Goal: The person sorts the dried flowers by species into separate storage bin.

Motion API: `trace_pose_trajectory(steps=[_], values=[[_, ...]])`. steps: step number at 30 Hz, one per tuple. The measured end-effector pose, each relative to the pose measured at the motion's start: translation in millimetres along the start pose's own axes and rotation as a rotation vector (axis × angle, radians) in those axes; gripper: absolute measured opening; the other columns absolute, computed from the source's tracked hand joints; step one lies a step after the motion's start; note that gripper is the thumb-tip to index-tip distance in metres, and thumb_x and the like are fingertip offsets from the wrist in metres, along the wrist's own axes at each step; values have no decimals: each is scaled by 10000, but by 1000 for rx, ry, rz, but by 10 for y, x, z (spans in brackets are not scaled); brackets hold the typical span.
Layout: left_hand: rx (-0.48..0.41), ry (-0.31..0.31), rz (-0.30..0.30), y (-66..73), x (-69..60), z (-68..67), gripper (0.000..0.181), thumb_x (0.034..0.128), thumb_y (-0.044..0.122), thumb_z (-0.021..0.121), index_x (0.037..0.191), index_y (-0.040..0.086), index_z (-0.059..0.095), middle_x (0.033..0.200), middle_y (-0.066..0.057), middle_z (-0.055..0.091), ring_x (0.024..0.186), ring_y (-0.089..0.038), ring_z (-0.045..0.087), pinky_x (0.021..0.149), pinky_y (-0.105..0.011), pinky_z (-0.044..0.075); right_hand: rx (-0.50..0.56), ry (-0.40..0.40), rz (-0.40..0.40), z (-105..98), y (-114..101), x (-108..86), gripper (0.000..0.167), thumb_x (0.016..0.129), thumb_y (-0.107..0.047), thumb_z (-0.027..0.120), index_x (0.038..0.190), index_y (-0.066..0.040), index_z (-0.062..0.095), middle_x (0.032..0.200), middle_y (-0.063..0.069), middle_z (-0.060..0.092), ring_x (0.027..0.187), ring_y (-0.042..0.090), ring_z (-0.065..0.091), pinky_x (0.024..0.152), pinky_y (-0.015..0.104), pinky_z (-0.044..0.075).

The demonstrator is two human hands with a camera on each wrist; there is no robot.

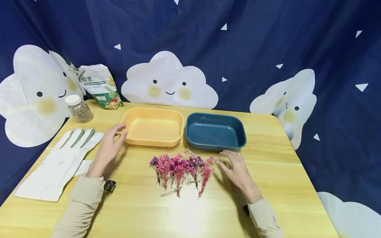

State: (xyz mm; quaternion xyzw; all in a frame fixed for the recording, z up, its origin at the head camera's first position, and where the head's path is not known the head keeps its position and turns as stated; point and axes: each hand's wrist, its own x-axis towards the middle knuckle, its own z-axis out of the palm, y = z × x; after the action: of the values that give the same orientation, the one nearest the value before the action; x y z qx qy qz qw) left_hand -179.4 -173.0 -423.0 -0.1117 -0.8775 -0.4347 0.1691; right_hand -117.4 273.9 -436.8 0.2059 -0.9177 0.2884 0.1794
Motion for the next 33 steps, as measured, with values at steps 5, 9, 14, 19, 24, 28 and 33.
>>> trace_pose_trajectory(steps=[5,9,14,19,24,28,33], values=[[-79,29,-49,-76,65,-2,391,989,177,516,1297,-62,499,1257,-267,530,1102,-399,499,912,-535,444,3,-49,-56,40,-61,-146,352,743,-93,773,1053,20,651,1089,183,648,1036,335,545,919,499,411],[-125,49,-103,-133,96,-9,401,984,180,526,1299,-66,501,1284,-257,519,1125,-381,493,933,-522,442,-9,-81,-12,52,-128,-237,344,750,-124,778,1048,-6,653,1077,128,652,1020,292,548,897,468,435],[-142,65,-152,-188,114,-27,423,981,204,533,1315,-53,496,1265,-258,513,1122,-383,500,936,-497,443,-16,-115,28,83,-174,-316,303,762,-152,775,1011,-29,654,1023,85,655,978,256,559,865,459,473],[-123,67,-191,-227,129,-31,445,981,233,529,1345,-19,485,1266,-233,510,1147,-360,502,905,-356,442,-25,-170,48,119,-221,-382,271,775,-213,773,973,-65,662,975,42,645,935,200,558,833,414,499],[-117,41,-221,-281,126,-26,475,990,273,510,1365,-14,463,1290,-232,491,1166,-367,489,921,-406,439,-48,-259,62,153,-328,-435,314,799,-313,750,992,-79,668,978,31,641,934,175,565,833,389,513],[-132,18,-265,-306,109,-29,535,994,322,486,1400,-18,413,1348,-236,427,1186,-366,458,959,-476,424,-81,-298,93,192,-409,-468,368,807,-374,730,1015,-77,670,1014,50,640,962,195,568,862,406,503],[-165,1,-326,-336,65,-51,614,991,378,462,1454,-2,324,1406,-217,344,1209,-343,427,992,-491,395,-111,-269,129,278,-471,-507,401,792,-396,736,996,-57,675,1011,73,632,943,213,560,851,421,484]])
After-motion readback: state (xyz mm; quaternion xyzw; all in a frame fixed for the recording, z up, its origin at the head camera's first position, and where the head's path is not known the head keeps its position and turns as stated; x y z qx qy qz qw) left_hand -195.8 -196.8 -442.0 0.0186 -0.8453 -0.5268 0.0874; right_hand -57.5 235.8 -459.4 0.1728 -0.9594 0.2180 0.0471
